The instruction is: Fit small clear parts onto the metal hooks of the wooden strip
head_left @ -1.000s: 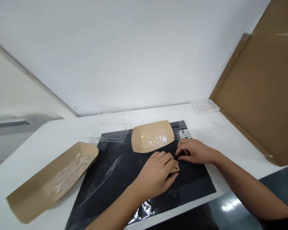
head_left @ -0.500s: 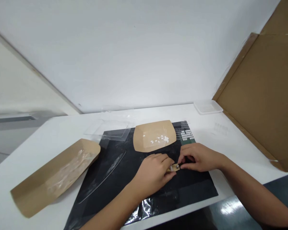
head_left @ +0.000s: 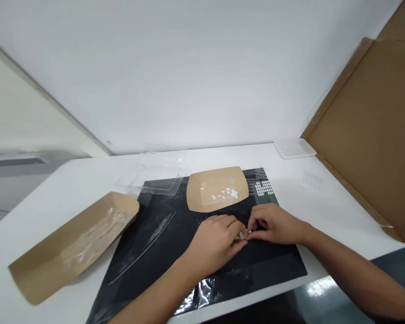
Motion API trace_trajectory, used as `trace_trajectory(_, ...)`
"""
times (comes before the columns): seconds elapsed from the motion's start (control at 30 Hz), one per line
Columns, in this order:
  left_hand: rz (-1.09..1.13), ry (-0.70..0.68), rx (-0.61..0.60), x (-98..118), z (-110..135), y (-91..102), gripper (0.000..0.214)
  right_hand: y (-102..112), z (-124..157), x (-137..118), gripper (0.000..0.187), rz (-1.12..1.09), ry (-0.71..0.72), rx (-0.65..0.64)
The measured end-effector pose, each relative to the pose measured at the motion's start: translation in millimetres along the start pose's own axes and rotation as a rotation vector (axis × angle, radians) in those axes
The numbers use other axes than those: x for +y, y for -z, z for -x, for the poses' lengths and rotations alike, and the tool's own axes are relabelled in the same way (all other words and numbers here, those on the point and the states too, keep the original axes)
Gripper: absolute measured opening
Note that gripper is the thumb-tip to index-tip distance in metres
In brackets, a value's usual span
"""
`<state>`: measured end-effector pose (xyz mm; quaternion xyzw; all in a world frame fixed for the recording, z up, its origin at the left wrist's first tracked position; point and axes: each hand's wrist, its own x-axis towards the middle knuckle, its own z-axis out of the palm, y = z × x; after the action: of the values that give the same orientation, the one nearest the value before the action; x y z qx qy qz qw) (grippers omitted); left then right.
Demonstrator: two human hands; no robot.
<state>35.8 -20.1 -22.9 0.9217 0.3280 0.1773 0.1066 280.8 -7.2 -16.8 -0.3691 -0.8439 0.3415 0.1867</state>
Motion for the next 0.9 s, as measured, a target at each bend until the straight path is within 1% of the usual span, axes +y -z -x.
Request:
trace_trajectory(0.3, 0.029, 0.022, -0.016, -1.0, 1.2, -0.6, 0.014, 0.6, 1.1, -3.7, 0.001, -0.005, -0.033, -0.005)
trace_trajectory(0.57, 0.029, 0.017, -0.023, 0.3, -0.1, -0.5, 0.014, 1.9, 3.0, -1.1, 0.009, -0.057, 0.021, -0.025)
trace_trajectory(0.9, 0.044, 0.041, -0.047, 1.0, -0.2, 1.2, 0.015, 3.0, 1.3, -1.7, 0.007, -0.052, -0.037, -0.023)
